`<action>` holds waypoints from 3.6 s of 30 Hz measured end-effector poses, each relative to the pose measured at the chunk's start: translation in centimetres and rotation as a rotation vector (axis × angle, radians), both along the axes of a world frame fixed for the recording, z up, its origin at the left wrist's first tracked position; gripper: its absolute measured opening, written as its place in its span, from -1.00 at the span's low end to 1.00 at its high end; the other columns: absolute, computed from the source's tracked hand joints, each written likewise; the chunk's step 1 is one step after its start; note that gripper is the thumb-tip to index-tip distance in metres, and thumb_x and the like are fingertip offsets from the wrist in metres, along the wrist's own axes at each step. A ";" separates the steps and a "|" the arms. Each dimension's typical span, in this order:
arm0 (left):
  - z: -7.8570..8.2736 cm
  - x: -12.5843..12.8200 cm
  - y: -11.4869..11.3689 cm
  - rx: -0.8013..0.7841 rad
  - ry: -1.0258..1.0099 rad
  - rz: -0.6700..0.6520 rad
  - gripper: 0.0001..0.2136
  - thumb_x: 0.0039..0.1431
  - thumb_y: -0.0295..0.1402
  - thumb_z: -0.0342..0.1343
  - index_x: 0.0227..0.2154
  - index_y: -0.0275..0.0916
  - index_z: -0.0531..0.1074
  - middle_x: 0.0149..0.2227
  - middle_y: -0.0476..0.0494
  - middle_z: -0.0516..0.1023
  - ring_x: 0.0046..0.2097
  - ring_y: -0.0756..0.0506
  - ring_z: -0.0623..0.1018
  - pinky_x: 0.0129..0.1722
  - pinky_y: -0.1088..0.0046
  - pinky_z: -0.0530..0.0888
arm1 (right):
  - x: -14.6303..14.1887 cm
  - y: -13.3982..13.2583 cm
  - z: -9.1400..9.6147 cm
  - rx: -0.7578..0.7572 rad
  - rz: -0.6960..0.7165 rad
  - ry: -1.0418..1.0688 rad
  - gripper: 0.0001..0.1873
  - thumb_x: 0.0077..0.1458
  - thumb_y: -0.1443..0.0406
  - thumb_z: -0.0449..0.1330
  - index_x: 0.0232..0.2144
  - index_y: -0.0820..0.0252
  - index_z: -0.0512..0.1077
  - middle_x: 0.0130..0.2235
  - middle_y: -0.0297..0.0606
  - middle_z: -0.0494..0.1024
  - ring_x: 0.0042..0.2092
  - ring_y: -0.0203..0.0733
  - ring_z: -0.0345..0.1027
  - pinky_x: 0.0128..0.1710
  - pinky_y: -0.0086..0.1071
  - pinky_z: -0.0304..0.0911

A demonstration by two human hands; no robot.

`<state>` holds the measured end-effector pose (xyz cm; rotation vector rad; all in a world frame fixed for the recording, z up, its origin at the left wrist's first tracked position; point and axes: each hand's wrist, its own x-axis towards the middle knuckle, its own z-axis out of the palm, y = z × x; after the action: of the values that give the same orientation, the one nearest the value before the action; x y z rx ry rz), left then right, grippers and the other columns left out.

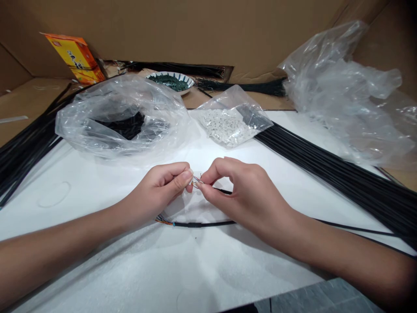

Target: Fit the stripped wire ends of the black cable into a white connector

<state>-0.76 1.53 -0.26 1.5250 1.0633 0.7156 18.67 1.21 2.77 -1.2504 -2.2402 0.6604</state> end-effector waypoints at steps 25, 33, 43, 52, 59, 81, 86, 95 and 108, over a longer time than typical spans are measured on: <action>0.0 -0.1 0.0 -0.009 0.030 -0.024 -0.63 0.27 -0.08 -0.05 -0.52 -0.26 0.26 -0.64 0.09 0.12 -0.57 0.12 0.09 -0.59 0.54 0.03 | 0.2 0.0 0.2 0.023 0.022 -0.039 -0.88 0.12 0.27 0.12 -0.43 0.15 0.40 -0.39 -0.53 0.52 -0.36 -0.46 0.29 -0.27 -0.44 0.03; 0.0 0.0 0.1 0.009 0.042 -0.023 -0.64 0.27 -0.10 -0.05 -0.52 -0.27 0.24 -0.63 0.09 0.11 -0.56 0.11 0.10 -0.58 0.53 0.03 | 0.3 0.0 0.2 0.030 0.040 -0.042 -0.88 0.13 0.27 0.11 -0.42 0.17 0.40 -0.38 -0.48 0.52 -0.35 -0.45 0.30 -0.22 -0.43 0.08; 0.6 0.2 0.1 0.046 0.099 -0.026 -0.61 0.27 -0.07 -0.07 -0.53 -0.27 0.25 -0.64 0.09 0.11 -0.57 0.11 0.10 -0.59 0.54 0.05 | 0.3 -0.1 0.2 -0.048 0.029 0.002 -0.87 0.16 0.25 0.08 -0.41 0.15 0.37 -0.40 -0.58 0.50 -0.40 -0.54 0.28 0.33 -0.14 -0.16; 0.8 0.3 0.0 0.108 0.145 -0.024 -0.62 0.29 -0.13 -0.08 -0.56 -0.28 0.25 -0.64 0.08 0.14 -0.57 0.12 0.12 -0.60 0.54 0.06 | 0.4 -0.1 0.0 0.028 0.050 -0.037 -0.89 0.15 0.27 0.09 -0.39 0.16 0.36 -0.40 -0.54 0.50 -0.45 -0.54 0.24 0.35 -0.02 -0.20; 0.7 0.2 0.1 0.127 0.141 -0.026 -0.61 0.29 -0.14 -0.09 -0.57 -0.28 0.25 -0.64 0.08 0.15 -0.58 0.12 0.12 -0.60 0.55 0.06 | 0.3 -0.1 0.0 0.096 0.060 -0.088 -0.89 0.15 0.27 0.08 -0.38 0.18 0.34 -0.41 -0.54 0.49 -0.46 -0.54 0.19 0.33 0.01 -0.16; 0.5 0.2 0.2 0.137 0.145 -0.016 -0.62 0.29 -0.16 -0.09 -0.59 -0.28 0.20 -0.63 0.09 0.11 -0.57 0.12 0.10 -0.59 0.53 0.06 | 0.2 -0.1 -0.1 0.131 0.071 -0.112 -0.87 0.17 0.28 0.06 -0.38 0.22 0.33 -0.41 -0.50 0.49 -0.47 -0.55 0.15 0.32 0.04 -0.15; 0.5 0.3 0.3 0.137 0.141 -0.021 -0.62 0.29 -0.17 -0.08 -0.59 -0.28 0.19 -0.63 0.09 0.10 -0.57 0.13 0.10 -0.59 0.54 0.06 | 0.2 -0.2 -0.1 0.146 0.065 -0.125 -0.86 0.18 0.27 0.06 -0.37 0.21 0.33 -0.41 -0.53 0.48 -0.48 -0.56 0.13 0.32 0.03 -0.14; 0.5 0.3 0.2 0.128 0.113 -0.041 -0.62 0.29 -0.17 -0.08 -0.59 -0.28 0.20 -0.64 0.09 0.13 -0.57 0.13 0.11 -0.59 0.53 0.06 | 0.3 -0.3 0.1 0.119 0.065 -0.135 -0.89 0.17 0.29 0.06 -0.37 0.21 0.33 -0.41 -0.54 0.48 -0.49 -0.58 0.10 0.33 -0.02 -0.13; 0.6 0.4 0.3 0.160 0.120 -0.051 -0.62 0.30 -0.20 -0.10 -0.60 -0.28 0.19 -0.63 0.10 0.12 -0.56 0.14 0.11 -0.60 0.57 0.06 | 0.4 0.2 0.5 -0.066 0.024 -0.067 -0.86 0.14 0.22 0.11 -0.42 0.11 0.39 -0.38 -0.53 0.51 -0.34 -0.41 0.34 -0.17 -0.39 0.17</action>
<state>-0.37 1.86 0.31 1.7448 1.0726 0.6943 19.06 1.41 3.32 -1.2966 -2.3081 0.7169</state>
